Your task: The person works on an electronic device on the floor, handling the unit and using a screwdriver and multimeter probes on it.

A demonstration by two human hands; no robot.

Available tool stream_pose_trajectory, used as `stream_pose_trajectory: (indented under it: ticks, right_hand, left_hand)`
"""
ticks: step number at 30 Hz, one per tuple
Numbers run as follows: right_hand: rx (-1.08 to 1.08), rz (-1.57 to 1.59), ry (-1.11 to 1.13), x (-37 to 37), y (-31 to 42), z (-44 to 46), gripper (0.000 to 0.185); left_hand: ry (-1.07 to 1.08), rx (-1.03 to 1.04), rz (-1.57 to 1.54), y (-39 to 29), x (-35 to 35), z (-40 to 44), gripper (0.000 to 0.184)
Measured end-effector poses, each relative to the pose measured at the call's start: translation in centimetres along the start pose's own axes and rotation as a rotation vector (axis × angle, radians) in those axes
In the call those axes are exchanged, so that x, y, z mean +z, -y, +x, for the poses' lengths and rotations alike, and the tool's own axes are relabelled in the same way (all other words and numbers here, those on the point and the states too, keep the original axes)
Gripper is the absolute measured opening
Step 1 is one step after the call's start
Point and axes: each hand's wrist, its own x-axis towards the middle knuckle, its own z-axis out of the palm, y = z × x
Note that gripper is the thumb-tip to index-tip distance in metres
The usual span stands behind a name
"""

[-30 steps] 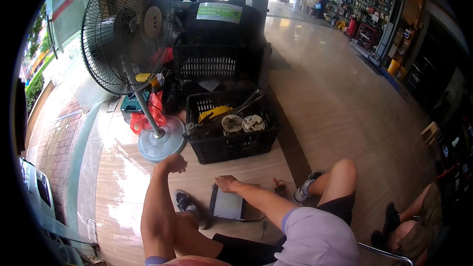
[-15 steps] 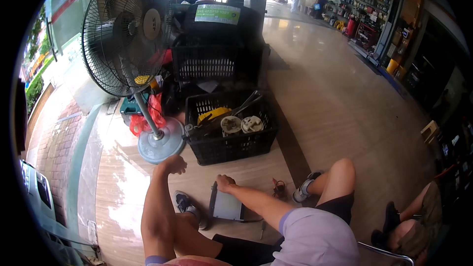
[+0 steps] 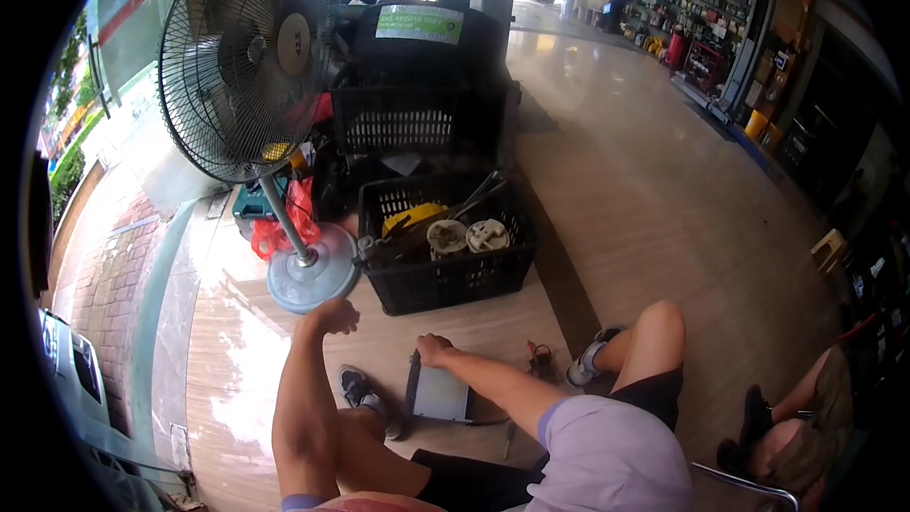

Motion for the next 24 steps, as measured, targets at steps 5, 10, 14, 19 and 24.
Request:
stream_pose_trajectory:
  ticks: [5, 10, 14, 19, 24]
  right_hand:
    - [-0.099, -0.014, 0.003, -0.1, 0.0, -0.5, 0.039]
    - [-0.031, 0.054, -0.064, -0.1, 0.5, -1.3, 0.035]
    - [0.000, 0.009, -0.064, -0.6, 1.1, -1.6, 0.034]
    - [0.055, -0.010, -0.046, -1.2, 1.8, -1.9, 0.036]
    - [0.095, 0.015, -0.074, -0.9, 1.8, -1.7, 0.034]
  left_hand:
    - [-0.007, 0.001, 0.050, -1.3, -1.0, -1.5, 0.026]
    - [-0.008, 0.045, 0.008, -0.4, -0.5, -0.8, 0.026]
    - [0.004, 0.108, 0.128, 0.1, -0.4, -0.2, 0.026]
    - [-0.065, -0.005, -0.210, -0.2, -0.3, -1.0, 0.022]
    - [-0.082, 0.131, -0.072, 1.6, 0.5, 0.2, 0.021]
